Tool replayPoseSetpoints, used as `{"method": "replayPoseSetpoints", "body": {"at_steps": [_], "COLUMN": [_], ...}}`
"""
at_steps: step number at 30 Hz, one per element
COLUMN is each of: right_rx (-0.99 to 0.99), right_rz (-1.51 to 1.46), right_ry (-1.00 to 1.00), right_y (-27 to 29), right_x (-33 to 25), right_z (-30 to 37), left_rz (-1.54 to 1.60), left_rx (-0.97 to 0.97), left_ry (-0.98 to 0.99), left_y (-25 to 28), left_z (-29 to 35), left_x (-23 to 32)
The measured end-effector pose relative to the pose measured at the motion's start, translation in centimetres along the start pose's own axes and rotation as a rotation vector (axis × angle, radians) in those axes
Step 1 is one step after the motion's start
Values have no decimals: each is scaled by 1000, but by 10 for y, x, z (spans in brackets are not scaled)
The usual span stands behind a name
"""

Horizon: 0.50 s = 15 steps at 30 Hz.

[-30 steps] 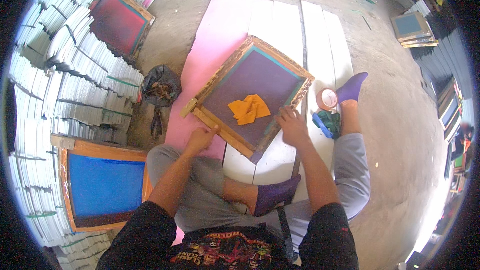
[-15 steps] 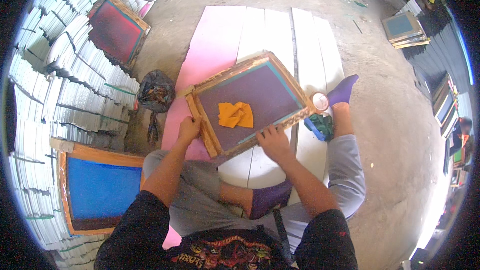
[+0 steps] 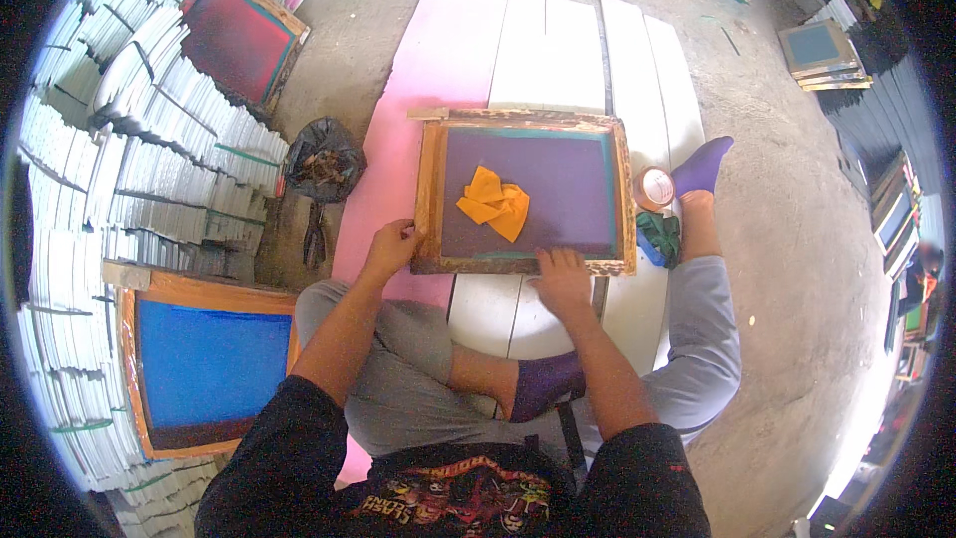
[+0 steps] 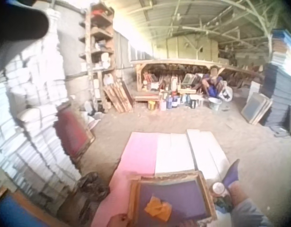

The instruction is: The person sits cross-legged on the floor and applies masking tape to the edges of a wooden frame with a purple surface. They repeatedly tear and press tape along the frame's perimeter, occasionally adjusting the frame's position.

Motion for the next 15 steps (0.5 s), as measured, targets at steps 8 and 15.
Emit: {"method": "replayPoseSetpoints", "body": {"at_steps": [8, 15], "right_rx": [169, 125], "right_rz": [64, -123], "right_ry": [-26, -75], "right_y": [-22, 21], "right_x": [-4, 22], "right_z": [-10, -24], "left_rz": [162, 65], "left_rx": [131, 97], "left_ry": [-249, -211], "left_y": [-3, 9], "left_z": [-24, -37], "left_x": [-20, -40]}}
Point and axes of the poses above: each hand's wrist, its own z-axis away from the middle knuckle, its own y-axis out of the back of the hand, x = y × z, the point moved 1 cm from there along -z, towards the middle knuckle, and after that the axes turned 12 degrees about z, right-handed, at the moved point
